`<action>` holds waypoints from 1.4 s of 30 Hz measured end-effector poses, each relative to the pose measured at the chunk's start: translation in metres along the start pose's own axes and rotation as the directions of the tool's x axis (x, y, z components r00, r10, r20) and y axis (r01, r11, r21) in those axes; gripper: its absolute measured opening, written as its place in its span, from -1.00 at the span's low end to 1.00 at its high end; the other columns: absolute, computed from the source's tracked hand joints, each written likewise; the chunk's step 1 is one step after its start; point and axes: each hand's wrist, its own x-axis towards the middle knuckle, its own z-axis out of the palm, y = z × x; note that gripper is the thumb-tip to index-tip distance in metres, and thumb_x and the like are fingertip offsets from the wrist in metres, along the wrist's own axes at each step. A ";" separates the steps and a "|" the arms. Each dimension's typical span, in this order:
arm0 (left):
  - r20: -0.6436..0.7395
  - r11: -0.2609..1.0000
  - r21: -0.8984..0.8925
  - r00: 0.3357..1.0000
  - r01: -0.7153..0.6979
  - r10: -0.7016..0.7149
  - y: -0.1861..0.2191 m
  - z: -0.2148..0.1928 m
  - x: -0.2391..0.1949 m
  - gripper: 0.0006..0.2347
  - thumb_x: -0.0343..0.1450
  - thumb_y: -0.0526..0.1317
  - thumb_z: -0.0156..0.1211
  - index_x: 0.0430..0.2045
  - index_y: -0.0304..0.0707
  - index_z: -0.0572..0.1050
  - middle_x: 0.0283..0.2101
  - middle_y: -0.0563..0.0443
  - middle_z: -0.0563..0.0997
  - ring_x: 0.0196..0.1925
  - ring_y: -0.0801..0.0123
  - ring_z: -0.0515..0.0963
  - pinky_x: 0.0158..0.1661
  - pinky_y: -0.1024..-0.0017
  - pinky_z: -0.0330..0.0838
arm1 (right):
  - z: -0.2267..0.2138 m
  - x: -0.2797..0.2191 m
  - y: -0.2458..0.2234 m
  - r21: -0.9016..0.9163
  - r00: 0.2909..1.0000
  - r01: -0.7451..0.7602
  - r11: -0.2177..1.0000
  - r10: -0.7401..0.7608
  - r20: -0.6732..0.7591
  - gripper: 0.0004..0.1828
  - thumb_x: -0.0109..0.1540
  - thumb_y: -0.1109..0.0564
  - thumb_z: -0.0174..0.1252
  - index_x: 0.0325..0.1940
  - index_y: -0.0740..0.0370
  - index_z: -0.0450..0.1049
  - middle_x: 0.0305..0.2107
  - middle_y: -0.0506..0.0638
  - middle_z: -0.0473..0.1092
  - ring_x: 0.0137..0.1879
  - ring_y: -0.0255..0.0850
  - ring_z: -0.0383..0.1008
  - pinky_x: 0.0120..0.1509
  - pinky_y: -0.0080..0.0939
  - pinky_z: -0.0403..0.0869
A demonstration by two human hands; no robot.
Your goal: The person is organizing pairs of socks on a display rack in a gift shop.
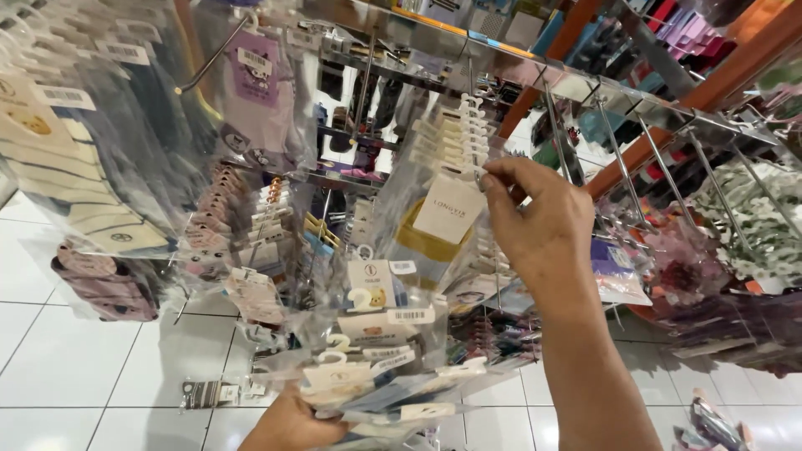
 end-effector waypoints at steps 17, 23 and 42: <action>-0.335 0.948 -0.309 0.942 -0.077 -0.033 0.069 -0.009 0.088 -0.44 0.15 -0.47 0.41 0.10 -0.44 0.46 0.02 -0.08 0.64 0.04 0.29 0.58 0.07 0.34 0.47 | -0.036 -0.059 -0.021 0.051 0.975 0.170 0.984 -0.176 0.133 -0.58 0.09 0.10 0.44 0.01 0.19 0.57 -0.08 0.07 0.54 0.02 -0.07 0.57 0.12 -0.07 0.51; -0.314 0.888 -0.452 0.946 -0.080 -0.075 0.073 -0.003 0.089 -0.45 0.16 -0.47 0.35 0.11 -0.47 0.46 0.01 -0.08 0.63 0.02 0.29 0.57 0.06 0.33 0.45 | -0.026 -0.068 -0.020 0.057 0.935 0.155 0.986 -0.165 0.315 -0.55 0.04 0.08 0.44 -0.01 0.20 0.58 -0.12 0.03 0.57 -0.02 -0.12 0.58 0.02 -0.15 0.51; -0.230 0.831 -0.553 0.969 -0.057 -0.087 0.067 -0.001 0.075 -0.34 0.12 -0.39 0.42 0.19 -0.42 0.38 0.07 -0.10 0.64 0.08 0.30 0.62 0.15 0.29 0.45 | -0.005 -0.078 -0.004 0.560 0.893 -0.308 0.769 0.030 0.449 -0.71 0.13 0.30 0.31 -0.06 0.34 0.55 -0.30 -0.01 0.57 -0.21 -0.37 0.50 -0.18 -0.36 0.46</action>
